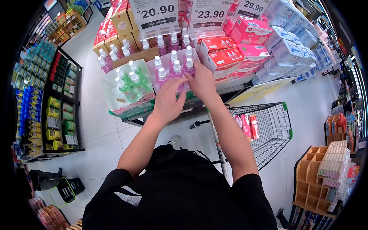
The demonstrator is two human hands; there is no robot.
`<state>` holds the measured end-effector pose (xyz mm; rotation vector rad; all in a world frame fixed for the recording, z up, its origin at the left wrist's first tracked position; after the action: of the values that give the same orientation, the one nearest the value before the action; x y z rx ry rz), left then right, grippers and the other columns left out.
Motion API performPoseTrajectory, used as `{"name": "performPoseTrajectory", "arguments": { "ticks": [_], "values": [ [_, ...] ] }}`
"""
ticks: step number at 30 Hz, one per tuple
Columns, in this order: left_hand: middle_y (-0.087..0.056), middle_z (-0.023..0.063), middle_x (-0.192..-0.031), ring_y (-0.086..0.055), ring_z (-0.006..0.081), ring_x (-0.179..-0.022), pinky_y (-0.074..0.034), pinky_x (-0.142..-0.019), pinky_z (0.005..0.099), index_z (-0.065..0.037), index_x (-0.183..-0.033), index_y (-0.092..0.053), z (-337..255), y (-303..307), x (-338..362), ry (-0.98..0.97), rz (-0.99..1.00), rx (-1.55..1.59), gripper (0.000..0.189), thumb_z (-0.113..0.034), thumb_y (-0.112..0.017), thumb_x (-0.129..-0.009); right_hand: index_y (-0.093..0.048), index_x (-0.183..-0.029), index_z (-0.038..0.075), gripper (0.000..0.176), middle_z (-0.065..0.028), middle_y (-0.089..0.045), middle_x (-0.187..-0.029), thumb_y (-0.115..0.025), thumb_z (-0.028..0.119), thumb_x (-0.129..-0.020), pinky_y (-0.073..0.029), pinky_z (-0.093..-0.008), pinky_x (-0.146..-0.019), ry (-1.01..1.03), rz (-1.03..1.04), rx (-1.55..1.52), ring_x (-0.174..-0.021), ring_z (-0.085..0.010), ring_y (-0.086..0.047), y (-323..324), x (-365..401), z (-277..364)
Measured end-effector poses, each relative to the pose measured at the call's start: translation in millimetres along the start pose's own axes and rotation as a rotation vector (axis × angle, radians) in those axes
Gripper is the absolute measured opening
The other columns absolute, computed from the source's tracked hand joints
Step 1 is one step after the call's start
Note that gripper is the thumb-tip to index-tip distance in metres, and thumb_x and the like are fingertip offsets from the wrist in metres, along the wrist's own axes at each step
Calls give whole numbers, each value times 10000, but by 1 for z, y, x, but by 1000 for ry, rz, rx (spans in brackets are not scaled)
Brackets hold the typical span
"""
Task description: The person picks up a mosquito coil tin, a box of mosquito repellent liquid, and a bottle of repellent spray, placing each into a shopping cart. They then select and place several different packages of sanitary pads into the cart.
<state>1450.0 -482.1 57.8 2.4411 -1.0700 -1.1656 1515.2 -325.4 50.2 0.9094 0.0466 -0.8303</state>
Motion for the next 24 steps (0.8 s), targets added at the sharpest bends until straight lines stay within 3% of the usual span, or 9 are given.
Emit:
{"name": "performPoseTrajectory", "arguments": {
  "ticks": [4,6,10,12,19,21,22,24],
  "values": [
    [-659,195,-1228,-619,384,-1165,-489,-1005,445,-6,-1218,-634,4,-7,0,-7,5,-1,374,-15,-677,-846,-623,-1224,9,410,-215,-729,-964,-778,147,-871,-562,-442,-749,-11,-11,-27,-819,-373,-730,2,1,3],
    [-653,200,-1239,-613,387,-1174,-486,-1011,444,-4,-1222,-630,7,-10,2,13,16,1,383,-14,-677,-842,-618,-1228,8,431,-253,-697,-1051,-773,174,-862,-534,-505,-845,-71,40,-65,-988,-448,-673,3,3,4],
    [-612,212,-1282,-594,403,-1178,-479,-1024,459,15,-1238,-605,10,-12,2,30,47,4,431,-11,-686,-816,-614,-1233,-3,438,-253,-699,-1038,-771,170,-863,-539,-503,-819,-69,29,-88,-964,-454,-675,-1,3,-2],
    [-602,216,-1302,-590,405,-1190,-475,-1033,459,14,-1251,-600,11,-13,2,52,68,10,444,-15,-689,-817,-633,-1218,-11,415,-211,-718,-905,-782,141,-862,-556,-427,-686,-6,-30,-11,-752,-349,-718,-2,3,-4],
    [-566,235,-1418,-555,404,-1308,-448,-1096,427,54,-1391,-525,19,-17,8,126,122,46,586,-36,-705,-841,-649,-1163,-17,364,-169,-709,-810,-792,86,-845,-541,-359,-604,38,-131,-79,-655,-273,-701,-4,4,-10],
    [-553,245,-1437,-543,406,-1328,-439,-1111,425,64,-1408,-508,22,-17,9,116,131,47,613,-40,-710,-839,-635,-1217,-21,445,-174,-715,-901,-803,108,-826,-549,-377,-651,-149,-94,-181,-740,-295,-709,-1,6,-12],
    [-549,247,-1443,-540,407,-1333,-436,-1115,428,61,-1412,-509,25,-17,8,110,138,54,618,-44,-713,-838,-647,-1192,-22,437,-141,-706,-865,-820,93,-808,-535,-331,-615,-92,-131,-155,-685,-226,-687,-1,8,-14],
    [-545,250,-1448,-536,407,-1338,-432,-1120,431,57,-1415,-509,27,-17,8,106,144,62,623,-48,-715,-837,-649,-1186,-19,429,-137,-701,-857,-819,100,-812,-532,-337,-613,-37,-130,-139,-676,-234,-678,0,10,-15]
  ]
}}
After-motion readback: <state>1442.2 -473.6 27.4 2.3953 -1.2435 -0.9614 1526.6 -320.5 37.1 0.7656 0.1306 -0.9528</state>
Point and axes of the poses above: each hand's wrist, its own x-axis away from the middle knuckle, its own y-axis out of the back of the hand, z = x × y, the point moved 1 cm from there along -x, towards the middle knuckle
